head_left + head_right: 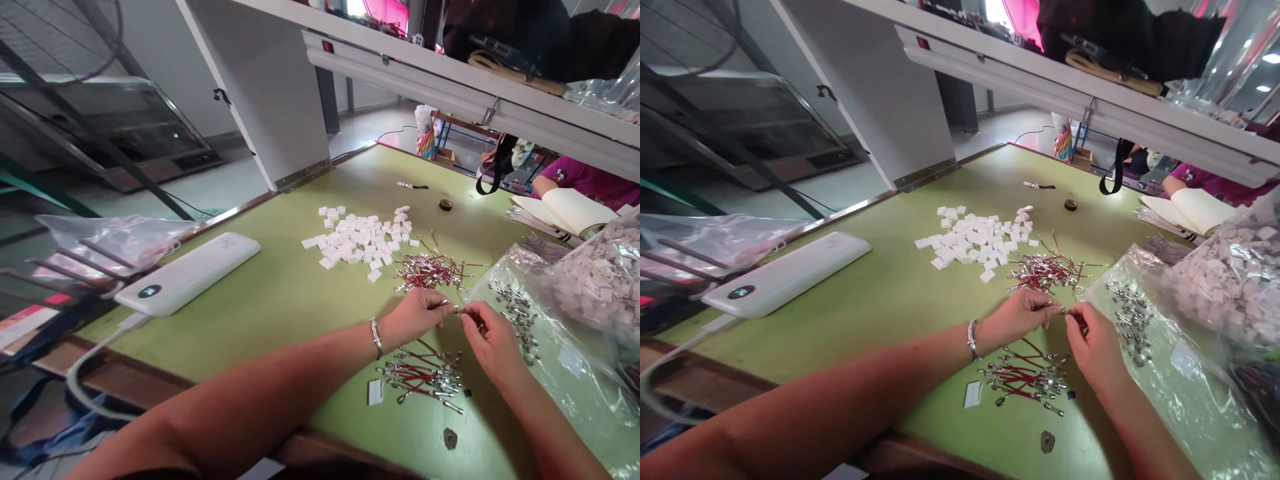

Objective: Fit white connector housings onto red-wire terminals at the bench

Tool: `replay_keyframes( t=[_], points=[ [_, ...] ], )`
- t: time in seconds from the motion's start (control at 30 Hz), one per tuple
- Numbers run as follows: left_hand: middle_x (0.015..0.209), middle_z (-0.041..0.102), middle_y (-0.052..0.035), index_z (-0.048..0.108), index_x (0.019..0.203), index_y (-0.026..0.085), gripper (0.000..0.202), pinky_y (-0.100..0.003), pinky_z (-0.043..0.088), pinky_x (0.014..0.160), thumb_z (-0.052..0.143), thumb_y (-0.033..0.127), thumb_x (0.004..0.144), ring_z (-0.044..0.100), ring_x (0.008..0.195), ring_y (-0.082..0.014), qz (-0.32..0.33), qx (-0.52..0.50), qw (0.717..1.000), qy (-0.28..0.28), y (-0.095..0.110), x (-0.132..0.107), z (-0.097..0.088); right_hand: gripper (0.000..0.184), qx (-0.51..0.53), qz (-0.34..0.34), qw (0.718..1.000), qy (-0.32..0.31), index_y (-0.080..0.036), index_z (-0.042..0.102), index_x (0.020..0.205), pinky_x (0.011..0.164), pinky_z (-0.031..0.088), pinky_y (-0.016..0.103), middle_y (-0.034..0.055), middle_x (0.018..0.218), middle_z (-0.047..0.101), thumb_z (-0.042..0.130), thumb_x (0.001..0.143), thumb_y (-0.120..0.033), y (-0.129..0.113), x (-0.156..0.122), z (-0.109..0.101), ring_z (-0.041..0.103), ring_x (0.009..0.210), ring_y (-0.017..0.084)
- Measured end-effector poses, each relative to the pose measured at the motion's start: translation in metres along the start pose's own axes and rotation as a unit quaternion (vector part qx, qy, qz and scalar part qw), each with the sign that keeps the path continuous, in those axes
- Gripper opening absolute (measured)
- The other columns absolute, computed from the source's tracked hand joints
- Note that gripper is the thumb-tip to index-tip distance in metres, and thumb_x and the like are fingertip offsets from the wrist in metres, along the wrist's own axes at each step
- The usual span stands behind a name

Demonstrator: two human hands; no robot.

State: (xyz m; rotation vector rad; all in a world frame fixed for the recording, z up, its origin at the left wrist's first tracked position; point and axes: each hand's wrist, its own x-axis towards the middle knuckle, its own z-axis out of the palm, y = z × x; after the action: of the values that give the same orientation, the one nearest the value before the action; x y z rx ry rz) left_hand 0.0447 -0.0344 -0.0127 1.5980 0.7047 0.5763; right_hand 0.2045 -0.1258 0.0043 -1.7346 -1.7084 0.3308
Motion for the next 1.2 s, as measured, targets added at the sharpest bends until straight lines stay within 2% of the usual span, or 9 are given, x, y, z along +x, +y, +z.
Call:
replay_keyframes(
  t=[0.23, 0.43, 0.53, 0.67, 0.8, 0.93, 1.07, 1.13, 1.2],
  points=[
    [0.055, 0.055, 0.0013, 0.066, 0.065, 0.015, 0.026, -0.022, 0.033, 0.048, 0.057, 0.033, 0.081, 0.041, 0.049, -0.0081, -0.001, 0.023, 1.0, -0.007, 0.004, 0.0, 0.0, 0.02, 0.09, 0.049, 0.995, -0.002, -0.02, 0.057, 0.088, 0.052, 0.047, 0.025, 0.0013, 0.069, 0.065, 0.049, 0.091, -0.038, 0.005, -0.004, 0.005, 0.061, 0.057, 0.015],
    [0.058, 0.058, 0.0002, 0.068, 0.069, 0.017, 0.027, -0.023, 0.037, 0.054, 0.053, 0.034, 0.085, 0.048, 0.054, -0.0105, 0.047, 0.083, 0.995, 0.009, 0.0, -0.001, -0.002, 0.017, -0.01, -0.046, 0.999, 0.018, -0.021, 0.063, 0.088, 0.06, 0.046, 0.026, 0.0019, 0.073, 0.068, 0.049, 0.09, -0.031, 0.009, -0.002, 0.003, 0.061, 0.063, 0.015],
    [0.067, 0.064, -0.0017, 0.071, 0.076, 0.02, 0.026, -0.025, 0.038, 0.06, 0.049, 0.027, 0.087, 0.054, 0.063, -0.0128, 0.127, 0.203, 0.971, 0.006, 0.0, -0.003, -0.007, 0.019, -0.003, -0.044, 0.999, -0.009, -0.021, 0.065, 0.084, 0.057, 0.044, 0.025, 0.0, 0.067, 0.065, 0.049, 0.089, -0.03, 0.008, -0.003, -0.002, 0.058, 0.059, 0.014],
    [0.069, 0.064, -0.0027, 0.072, 0.09, 0.025, 0.03, -0.027, 0.035, 0.059, 0.045, 0.013, 0.081, 0.054, 0.064, -0.0152, 0.236, 0.351, 0.903, -0.07, 0.0, -0.006, -0.013, 0.022, 0.03, 0.013, 0.995, -0.09, -0.021, 0.064, 0.073, 0.051, 0.04, 0.023, -0.0035, 0.056, 0.058, 0.051, 0.088, -0.032, 0.003, -0.009, -0.009, 0.053, 0.053, 0.013],
    [0.069, 0.062, -0.0041, 0.07, 0.093, 0.024, 0.028, -0.028, 0.033, 0.056, 0.045, 0.014, 0.084, 0.051, 0.063, -0.016, 0.245, 0.402, 0.876, -0.107, -0.003, -0.005, -0.013, 0.024, 0.044, 0.047, 0.993, -0.101, -0.02, 0.063, 0.071, 0.052, 0.042, 0.023, -0.0029, 0.057, 0.061, 0.05, 0.088, -0.031, 0.003, -0.012, -0.004, 0.056, 0.054, 0.013],
    [0.076, 0.063, -0.006, 0.068, 0.09, 0.021, 0.023, -0.03, 0.039, 0.065, 0.046, 0.015, 0.087, 0.053, 0.071, -0.0186, 0.232, 0.399, 0.88, -0.114, -0.002, -0.001, -0.014, 0.021, -0.035, -0.001, 0.995, -0.088, -0.02, 0.067, 0.078, 0.056, 0.044, 0.025, 0.0004, 0.067, 0.068, 0.05, 0.088, -0.029, 0.011, -0.007, 0.004, 0.061, 0.06, 0.015],
    [0.088, 0.064, -0.0072, 0.066, 0.098, 0.021, 0.025, -0.036, 0.041, 0.083, 0.042, 0.022, 0.091, 0.053, 0.089, -0.0217, 0.223, 0.334, 0.916, -0.009, 0.008, 0.0, -0.02, 0.022, -0.093, -0.026, 0.994, -0.049, -0.021, 0.069, 0.085, 0.064, 0.047, 0.028, 0.003, 0.079, 0.071, 0.048, 0.089, -0.027, 0.014, -0.007, 0.005, 0.065, 0.071, 0.017],
    [0.08, 0.062, -0.0058, 0.065, 0.097, 0.021, 0.023, -0.034, 0.04, 0.076, 0.042, 0.025, 0.091, 0.052, 0.078, -0.0201, 0.174, 0.296, 0.937, 0.067, 0.013, -0.002, -0.021, 0.022, -0.092, -0.042, 0.993, -0.064, -0.023, 0.071, 0.087, 0.066, 0.048, 0.029, 0.0029, 0.081, 0.071, 0.05, 0.09, -0.03, 0.015, -0.007, 0.0, 0.064, 0.072, 0.017],
    [0.069, 0.056, -0.0023, 0.062, 0.094, 0.02, 0.017, -0.03, 0.037, 0.067, 0.05, 0.031, 0.089, 0.046, 0.063, -0.0167, 0.114, 0.267, 0.952, 0.095, 0.015, -0.003, -0.021, 0.024, -0.092, -0.038, 0.992, -0.078, -0.025, 0.072, 0.088, 0.064, 0.048, 0.028, 0.0024, 0.081, 0.07, 0.051, 0.09, -0.035, 0.023, -0.004, -0.011, 0.063, 0.07, 0.016]
  ],
)
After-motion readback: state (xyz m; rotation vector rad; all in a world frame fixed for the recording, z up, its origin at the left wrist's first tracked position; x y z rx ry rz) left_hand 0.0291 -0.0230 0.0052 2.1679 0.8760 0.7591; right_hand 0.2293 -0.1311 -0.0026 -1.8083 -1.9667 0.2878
